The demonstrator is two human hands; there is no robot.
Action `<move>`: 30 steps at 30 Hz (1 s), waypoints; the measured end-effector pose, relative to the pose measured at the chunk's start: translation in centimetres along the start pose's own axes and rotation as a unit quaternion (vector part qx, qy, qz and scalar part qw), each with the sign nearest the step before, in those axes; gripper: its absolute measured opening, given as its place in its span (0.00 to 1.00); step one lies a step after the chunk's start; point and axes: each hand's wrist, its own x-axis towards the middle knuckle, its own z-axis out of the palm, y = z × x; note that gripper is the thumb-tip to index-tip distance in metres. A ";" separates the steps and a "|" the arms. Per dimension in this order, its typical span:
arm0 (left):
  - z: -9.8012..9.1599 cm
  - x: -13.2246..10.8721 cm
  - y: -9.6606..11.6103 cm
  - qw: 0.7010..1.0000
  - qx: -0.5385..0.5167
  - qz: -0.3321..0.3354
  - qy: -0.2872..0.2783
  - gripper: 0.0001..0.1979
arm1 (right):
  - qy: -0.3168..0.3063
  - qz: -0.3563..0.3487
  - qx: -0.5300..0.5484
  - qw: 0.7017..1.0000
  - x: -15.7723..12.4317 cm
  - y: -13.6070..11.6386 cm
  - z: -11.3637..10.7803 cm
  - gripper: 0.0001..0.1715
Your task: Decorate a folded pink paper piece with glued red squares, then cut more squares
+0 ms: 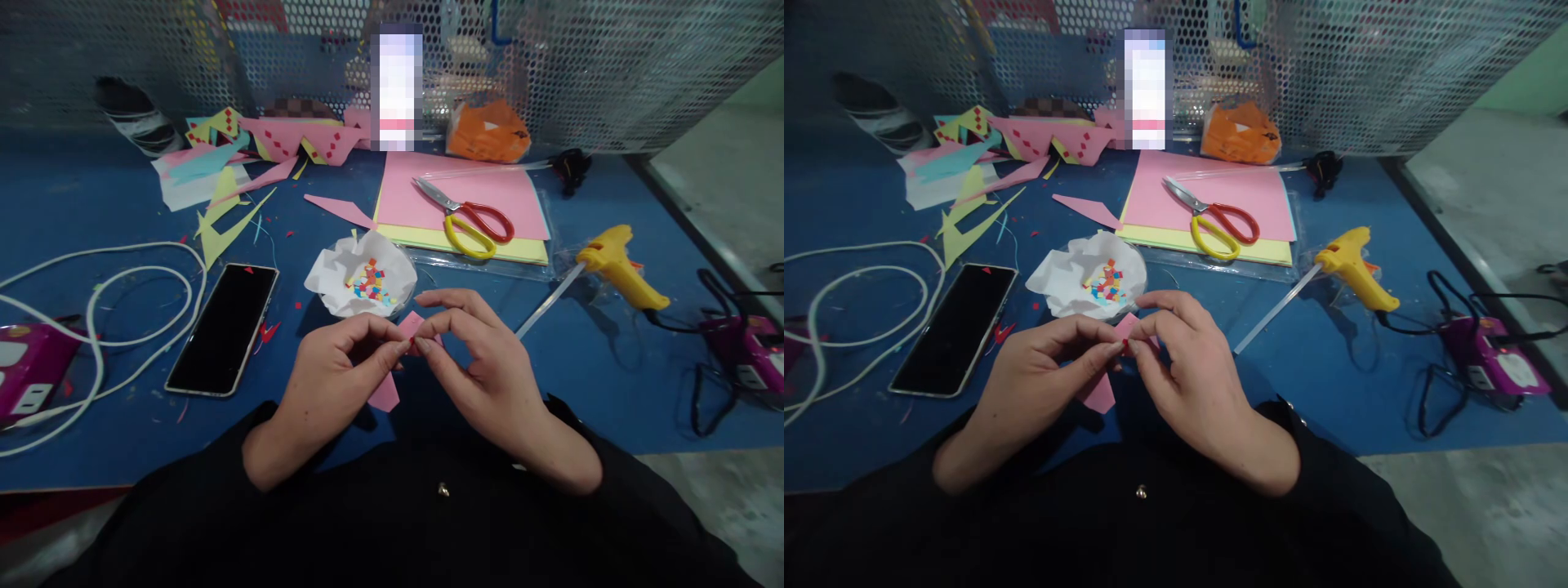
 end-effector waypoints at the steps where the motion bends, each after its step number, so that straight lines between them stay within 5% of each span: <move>1: 0.0 0.0 -0.1 1.000 -0.004 0.001 0.002 0.06 | 0.001 0.006 0.008 1.000 0.0 0.0 -0.1 0.07; 10: 0.2 0.4 -1.1 0.997 -0.079 0.005 0.010 0.08 | -0.017 0.067 0.079 0.995 0.3 0.1 -0.4 0.07; 14: 0.2 0.5 -0.7 0.992 -0.122 -0.026 -0.002 0.16 | -0.021 0.048 0.082 0.995 0.2 0.2 -0.2 0.08; 21: 0.1 0.6 -0.5 0.987 -0.153 -0.038 -0.030 0.06 | -0.012 0.013 0.054 0.998 0.3 0.1 0.1 0.08; 30: 0.2 0.6 -0.5 0.994 -0.103 -0.029 -0.028 0.08 | -0.005 -0.001 0.033 0.999 0.3 0.2 0.4 0.08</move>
